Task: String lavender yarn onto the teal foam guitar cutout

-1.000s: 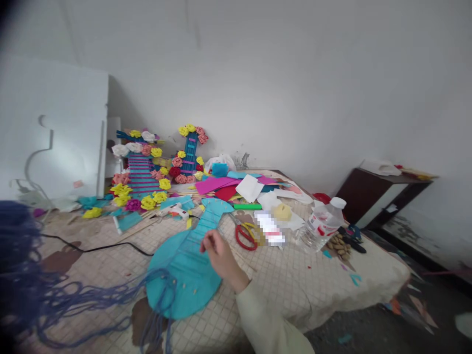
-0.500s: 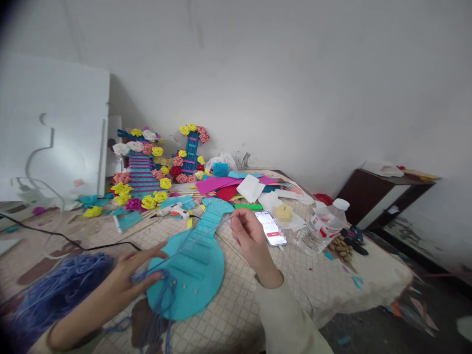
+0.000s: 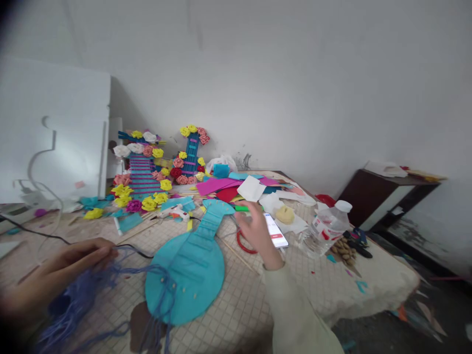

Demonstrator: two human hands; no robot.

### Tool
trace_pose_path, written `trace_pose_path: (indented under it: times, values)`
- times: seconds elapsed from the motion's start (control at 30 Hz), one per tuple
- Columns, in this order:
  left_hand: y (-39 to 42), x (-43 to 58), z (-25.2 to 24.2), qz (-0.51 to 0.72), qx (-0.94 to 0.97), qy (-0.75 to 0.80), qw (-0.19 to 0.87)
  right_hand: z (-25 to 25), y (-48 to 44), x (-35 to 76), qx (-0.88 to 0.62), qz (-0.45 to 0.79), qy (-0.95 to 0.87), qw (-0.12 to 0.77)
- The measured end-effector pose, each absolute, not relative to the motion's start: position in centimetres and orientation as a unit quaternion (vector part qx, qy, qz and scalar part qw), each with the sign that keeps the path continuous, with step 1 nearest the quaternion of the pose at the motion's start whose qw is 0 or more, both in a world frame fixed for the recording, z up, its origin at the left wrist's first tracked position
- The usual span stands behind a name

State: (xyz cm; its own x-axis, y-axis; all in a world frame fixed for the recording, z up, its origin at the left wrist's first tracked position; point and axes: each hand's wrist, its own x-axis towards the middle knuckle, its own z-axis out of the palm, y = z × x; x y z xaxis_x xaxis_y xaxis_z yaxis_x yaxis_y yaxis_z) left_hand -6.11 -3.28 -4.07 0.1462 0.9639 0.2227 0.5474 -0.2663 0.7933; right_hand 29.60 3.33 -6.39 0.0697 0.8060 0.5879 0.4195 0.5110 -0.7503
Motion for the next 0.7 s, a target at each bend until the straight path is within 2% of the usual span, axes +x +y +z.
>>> trace_pose_path:
  times: [0.13, 0.27, 0.47, 0.7]
  values:
    - [-2.3, -2.1, -2.7, 0.363, 0.721, 0.483, 0.338, -4.7, 0.5, 22.3, -0.333, 0.239, -0.806, 0.426]
    - [-0.7, 0.4, -1.7, 0.363, 0.733, 0.454, 0.352, -3.6, -0.1, 18.4, -0.273, 0.345, -0.823, 0.358]
    - [1.4, 1.5, -1.7, 0.333, 0.75, 0.42, 0.387, -2.5, 1.9, 20.5, -0.308, 0.397, -0.721, 0.478]
    - [2.9, 1.5, -2.2, 0.245, 0.79, 0.377, 0.416, -1.3, 3.8, 22.9, -0.259, 0.427, -0.563, 0.659]
